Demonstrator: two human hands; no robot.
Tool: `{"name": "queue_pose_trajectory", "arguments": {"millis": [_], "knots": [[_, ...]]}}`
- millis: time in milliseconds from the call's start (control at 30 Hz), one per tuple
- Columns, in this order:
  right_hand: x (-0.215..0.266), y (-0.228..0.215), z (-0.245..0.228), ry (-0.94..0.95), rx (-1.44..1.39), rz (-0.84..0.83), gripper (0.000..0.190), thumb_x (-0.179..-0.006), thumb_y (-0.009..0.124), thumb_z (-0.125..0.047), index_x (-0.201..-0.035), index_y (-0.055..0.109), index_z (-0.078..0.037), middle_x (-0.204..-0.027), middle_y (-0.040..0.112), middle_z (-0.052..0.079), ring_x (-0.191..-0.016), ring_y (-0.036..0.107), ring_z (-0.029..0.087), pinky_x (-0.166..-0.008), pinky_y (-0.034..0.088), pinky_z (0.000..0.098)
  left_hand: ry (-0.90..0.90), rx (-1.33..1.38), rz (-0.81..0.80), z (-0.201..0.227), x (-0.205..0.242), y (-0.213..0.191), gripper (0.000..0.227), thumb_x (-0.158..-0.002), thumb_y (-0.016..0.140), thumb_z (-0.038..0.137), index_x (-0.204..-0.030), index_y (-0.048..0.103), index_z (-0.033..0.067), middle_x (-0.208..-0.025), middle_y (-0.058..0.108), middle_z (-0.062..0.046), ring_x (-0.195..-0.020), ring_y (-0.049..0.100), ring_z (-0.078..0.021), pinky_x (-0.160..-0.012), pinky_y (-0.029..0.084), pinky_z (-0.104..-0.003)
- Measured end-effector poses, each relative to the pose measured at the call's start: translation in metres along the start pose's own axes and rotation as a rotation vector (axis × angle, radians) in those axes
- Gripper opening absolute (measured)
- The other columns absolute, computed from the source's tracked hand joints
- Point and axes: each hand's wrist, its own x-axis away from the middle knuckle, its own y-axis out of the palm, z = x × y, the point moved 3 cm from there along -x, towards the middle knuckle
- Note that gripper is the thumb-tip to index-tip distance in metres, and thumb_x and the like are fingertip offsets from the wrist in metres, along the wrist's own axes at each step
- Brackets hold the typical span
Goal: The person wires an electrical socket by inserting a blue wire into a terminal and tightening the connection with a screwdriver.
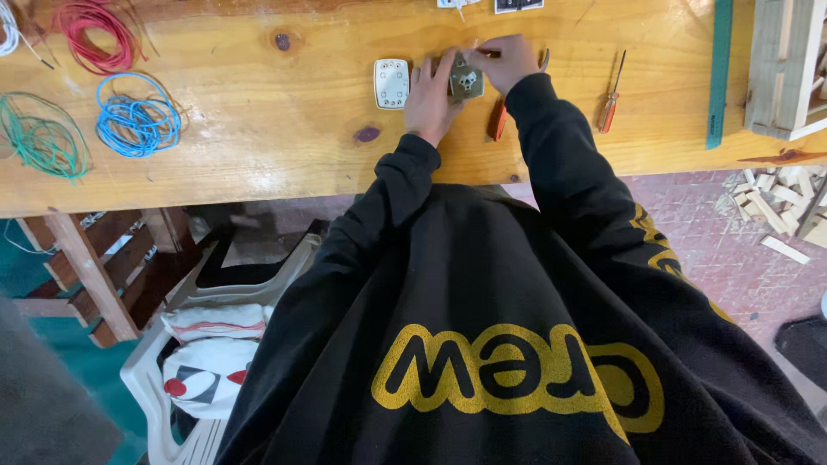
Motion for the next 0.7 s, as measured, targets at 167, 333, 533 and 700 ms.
{"name": "queue_pose_trajectory", "arguments": {"millis": [167,333,533,700], "knots": [[0.009,0.004,-0.003,0.09,-0.078,0.061,0.058,-0.113,0.064,-0.045,-0.067,0.049,-0.014,-0.06,0.035,0.0,-0.059,0.035,0.014,-0.058,0.025,0.0362,0.037,-0.008,0.04,0.002,0.003,-0.004,0.093,-0.079,0.094,0.023,-0.154,0.038,0.0209,-0.138,0.051,-0.018,-0.119,0.052,-0.0463,-0.097,0.053,-0.055],[0.007,0.007,-0.001,-0.226,0.091,0.309,0.025,-0.096,0.078,-0.033,-0.081,0.079,-0.012,-0.073,0.074,-0.002,-0.067,0.067,0.014,-0.061,0.049,0.0332,0.002,-0.014,0.005,0.007,0.006,-0.012,0.085,-0.089,0.085,0.029,-0.156,0.034,0.0237,-0.14,0.048,-0.019,-0.124,0.048,-0.0462,-0.086,0.059,-0.057],[0.014,0.013,-0.013,-0.023,0.025,0.223,0.038,-0.095,0.075,-0.032,-0.063,0.064,-0.016,-0.055,0.049,-0.003,-0.053,0.043,0.012,-0.051,0.035,0.0328,0.016,0.015,0.039,0.009,0.007,-0.016,0.085,-0.088,0.09,0.028,-0.154,0.036,0.0273,-0.127,0.051,-0.016,-0.113,0.05,-0.0421,-0.078,0.06,-0.058],[0.014,0.032,0.002,0.021,-0.059,0.191,0.038,-0.09,0.074,-0.024,-0.058,0.055,-0.016,-0.052,0.043,-0.005,-0.052,0.035,0.009,-0.051,0.032,0.029,-0.012,-0.028,-0.019,0.018,0.007,-0.019,0.087,-0.088,0.088,0.024,-0.155,0.033,0.0267,-0.135,0.053,-0.019,-0.124,0.05,-0.0453,-0.083,0.059,-0.056]]}}
